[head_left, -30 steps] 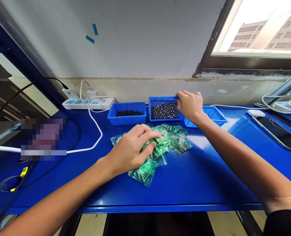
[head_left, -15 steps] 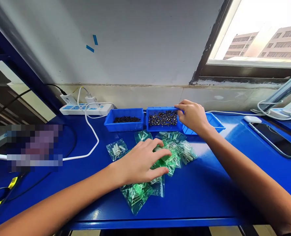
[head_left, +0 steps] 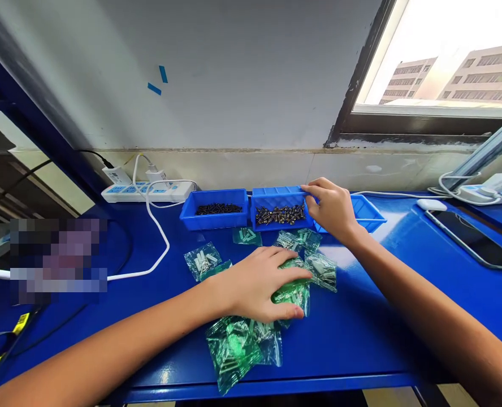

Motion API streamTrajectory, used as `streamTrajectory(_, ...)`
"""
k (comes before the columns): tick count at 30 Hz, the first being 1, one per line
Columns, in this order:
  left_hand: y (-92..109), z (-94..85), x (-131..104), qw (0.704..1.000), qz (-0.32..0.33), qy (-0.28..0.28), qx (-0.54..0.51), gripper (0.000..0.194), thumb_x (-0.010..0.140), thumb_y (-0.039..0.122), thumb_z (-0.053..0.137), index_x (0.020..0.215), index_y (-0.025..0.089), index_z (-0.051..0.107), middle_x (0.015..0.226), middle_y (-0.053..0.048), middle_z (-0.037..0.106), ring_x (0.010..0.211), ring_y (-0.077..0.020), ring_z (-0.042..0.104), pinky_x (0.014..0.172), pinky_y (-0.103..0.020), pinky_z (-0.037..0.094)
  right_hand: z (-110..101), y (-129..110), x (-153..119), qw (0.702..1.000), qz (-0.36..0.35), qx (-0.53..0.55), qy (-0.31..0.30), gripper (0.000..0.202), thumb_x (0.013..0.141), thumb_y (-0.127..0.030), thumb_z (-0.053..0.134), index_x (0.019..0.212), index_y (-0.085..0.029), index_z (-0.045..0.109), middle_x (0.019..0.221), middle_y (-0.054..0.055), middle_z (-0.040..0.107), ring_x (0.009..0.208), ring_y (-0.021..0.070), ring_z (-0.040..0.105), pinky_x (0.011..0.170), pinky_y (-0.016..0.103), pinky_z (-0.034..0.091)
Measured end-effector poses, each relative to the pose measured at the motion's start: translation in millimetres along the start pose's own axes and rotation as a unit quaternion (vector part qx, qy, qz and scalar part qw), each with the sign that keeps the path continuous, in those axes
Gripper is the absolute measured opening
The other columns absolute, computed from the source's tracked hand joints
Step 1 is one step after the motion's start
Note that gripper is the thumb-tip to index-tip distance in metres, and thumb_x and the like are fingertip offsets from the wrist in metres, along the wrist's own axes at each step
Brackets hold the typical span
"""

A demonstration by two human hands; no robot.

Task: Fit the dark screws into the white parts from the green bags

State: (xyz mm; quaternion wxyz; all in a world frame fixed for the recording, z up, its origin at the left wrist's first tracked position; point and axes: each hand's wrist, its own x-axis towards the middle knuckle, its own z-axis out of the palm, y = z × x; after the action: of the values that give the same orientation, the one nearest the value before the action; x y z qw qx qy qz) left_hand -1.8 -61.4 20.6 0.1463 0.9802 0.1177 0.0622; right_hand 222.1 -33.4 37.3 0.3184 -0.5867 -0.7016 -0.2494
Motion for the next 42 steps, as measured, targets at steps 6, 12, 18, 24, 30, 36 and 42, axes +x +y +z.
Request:
streamTrajectory(6,-1.1,-7.8,0.0,1.0,0.011,0.001,-0.007,0.061,0.08,0.064,0.052,0.131,0.029,0.051,0.141,-0.011,0.045,0.127,-0.0325,0.042,0.105,-0.054,0.032,4.6,-1.7,-13.0,0.993,-0.041,-0.008,0.109,0.033,0.085,-0.014,0.041,0.093,-0.018,0.073,0.087,0.007,0.069,0.074,0.0165,0.063,0.063,0.029,0.051)
streamTrajectory(12,2.2,-8.5,36.9,0.998,-0.053,-0.019,-0.019,0.065,0.091,0.063,0.023,0.139,0.023,0.04,0.15,-0.013,0.032,0.139,-0.0305,0.027,0.111,-0.051,0.025,11.4,-3.7,-0.4,0.994,-0.044,0.005,0.097,0.033,0.085,-0.012,0.041,0.096,-0.02,0.071,0.091,0.006,0.068,0.077,0.0158,0.063,0.068,0.029,0.051)
streamTrajectory(18,2.2,-3.0,40.2,0.999,-0.023,-0.042,0.007,0.07,0.086,0.066,0.039,0.138,0.019,0.042,0.149,-0.014,0.034,0.137,-0.0311,0.031,0.112,-0.052,0.024,11.2,-5.5,-0.1,0.997,-0.032,0.012,0.063,0.036,0.088,-0.014,0.038,0.099,-0.02,0.071,0.096,0.007,0.068,0.083,0.0165,0.063,0.071,0.03,0.052)
streamTrajectory(24,0.2,0.4,27.1,1.0,0.001,0.028,0.006,0.046,0.092,0.047,0.043,0.122,0.016,0.057,0.129,-0.011,0.057,0.12,-0.0244,0.05,0.105,-0.042,0.037,-1.3,-5.0,-13.7,1.0,-0.016,-0.004,0.01,0.035,0.089,-0.018,0.039,0.103,-0.023,0.072,0.098,0.006,0.069,0.086,0.0171,0.063,0.074,0.031,0.053)
streamTrajectory(30,-6.5,4.2,27.7,0.99,-0.009,0.139,0.002,0.032,0.09,0.034,0.046,0.111,0.014,0.06,0.118,-0.012,0.058,0.113,-0.0228,0.05,0.099,-0.04,0.044,-5.8,-6.6,-19.3,0.999,-0.026,-0.013,0.017,0.038,0.091,-0.018,0.036,0.103,-0.023,0.072,0.1,0.007,0.07,0.086,0.0167,0.064,0.076,0.03,0.053)
streamTrajectory(36,-8.9,5.9,28.4,0.973,-0.082,0.205,0.071,0.04,0.09,0.039,0.044,0.119,0.013,0.055,0.127,-0.015,0.052,0.122,-0.029,0.044,0.103,-0.049,0.04,-6.4,-6.5,-18.9,0.998,-0.045,0.005,0.03,0.039,0.093,-0.02,0.034,0.105,-0.023,0.071,0.102,0.008,0.07,0.085,0.0162,0.065,0.075,0.03,0.052)
streamTrajectory(42,-9.0,7.2,30.1,0.973,-0.131,0.167,0.086,0.055,0.09,0.046,0.042,0.132,0.012,0.045,0.146,-0.018,0.034,0.136,-0.0323,0.029,0.111,-0.052,0.029,-8.2,-8.7,-17.8,1.0,-0.022,-0.017,0.013,0.039,0.093,-0.019,0.034,0.107,-0.026,0.07,0.105,0.006,0.069,0.085,0.0158,0.064,0.076,0.031,0.052)
